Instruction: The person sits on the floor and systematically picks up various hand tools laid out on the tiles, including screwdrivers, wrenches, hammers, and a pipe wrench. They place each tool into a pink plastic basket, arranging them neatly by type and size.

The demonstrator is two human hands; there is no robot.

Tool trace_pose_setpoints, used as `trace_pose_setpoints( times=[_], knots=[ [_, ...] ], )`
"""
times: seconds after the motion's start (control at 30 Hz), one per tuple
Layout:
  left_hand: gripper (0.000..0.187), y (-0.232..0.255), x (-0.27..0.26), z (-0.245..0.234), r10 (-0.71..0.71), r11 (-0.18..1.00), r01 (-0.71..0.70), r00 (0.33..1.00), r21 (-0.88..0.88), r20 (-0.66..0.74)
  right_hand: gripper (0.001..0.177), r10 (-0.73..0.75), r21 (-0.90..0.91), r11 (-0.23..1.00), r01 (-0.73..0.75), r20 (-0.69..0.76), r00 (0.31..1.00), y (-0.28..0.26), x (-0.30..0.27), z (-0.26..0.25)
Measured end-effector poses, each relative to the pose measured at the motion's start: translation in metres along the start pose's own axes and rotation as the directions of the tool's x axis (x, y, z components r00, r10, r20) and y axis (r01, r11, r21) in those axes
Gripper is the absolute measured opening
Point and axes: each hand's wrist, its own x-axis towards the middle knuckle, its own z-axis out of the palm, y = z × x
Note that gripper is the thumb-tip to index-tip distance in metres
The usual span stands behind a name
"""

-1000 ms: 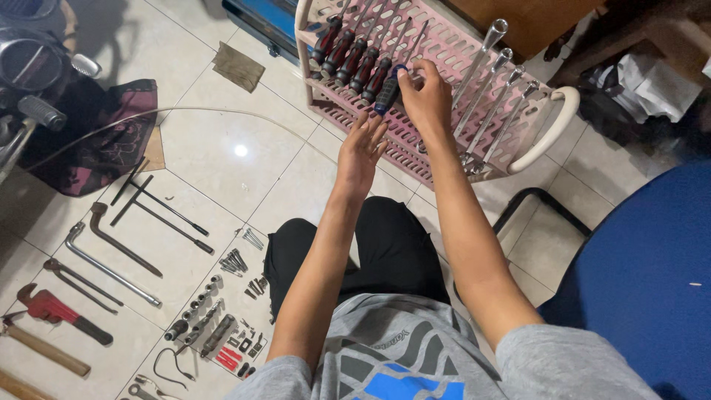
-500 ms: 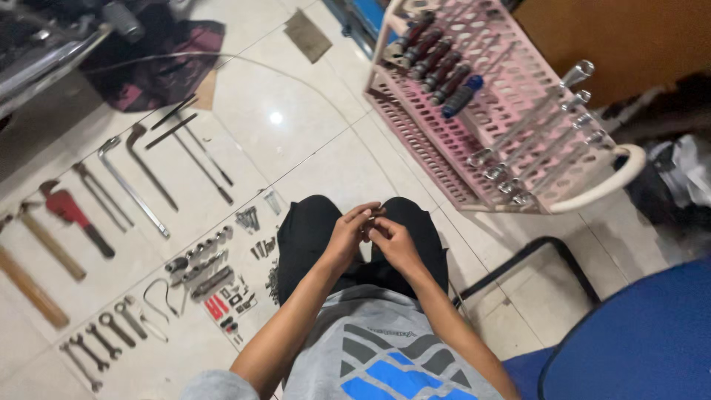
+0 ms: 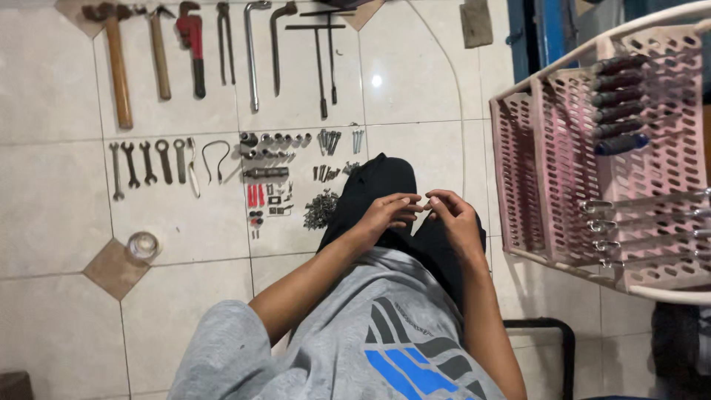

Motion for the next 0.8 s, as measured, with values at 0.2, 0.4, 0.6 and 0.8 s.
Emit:
trace_pose_setpoints(
  times=[0.2,0.4,0.6,0.8],
  knots=[
    [0.039,-0.005,-0.008,-0.028,0.033,0.995,-0.042,0.995,-0.095,-0.094,0.026,0.077,-0.026,0.997,-0.074,0.161,0.984,0.017,0.019,0.026],
    [0.039,0.003,0.026,-0.039,0.027,0.974,-0.076,0.974,-0.215,-0.223,0.028,0.150,-0.011,0.988,-0.154,0.290,0.945,0.040,0.088,0.023],
    [0.045,0.009,0.091,-0.038,0.064,0.966,-0.144,0.939,-0.217,-0.337,0.026,0.163,-0.007,0.986,-0.169,0.303,0.939,0.065,0.172,0.001],
    [0.048,0.018,0.147,-0.024,0.083,0.971,-0.148,0.944,-0.186,-0.318,0.022,0.153,0.059,0.983,-0.173,0.253,0.955,0.066,0.213,-0.027]
  ],
)
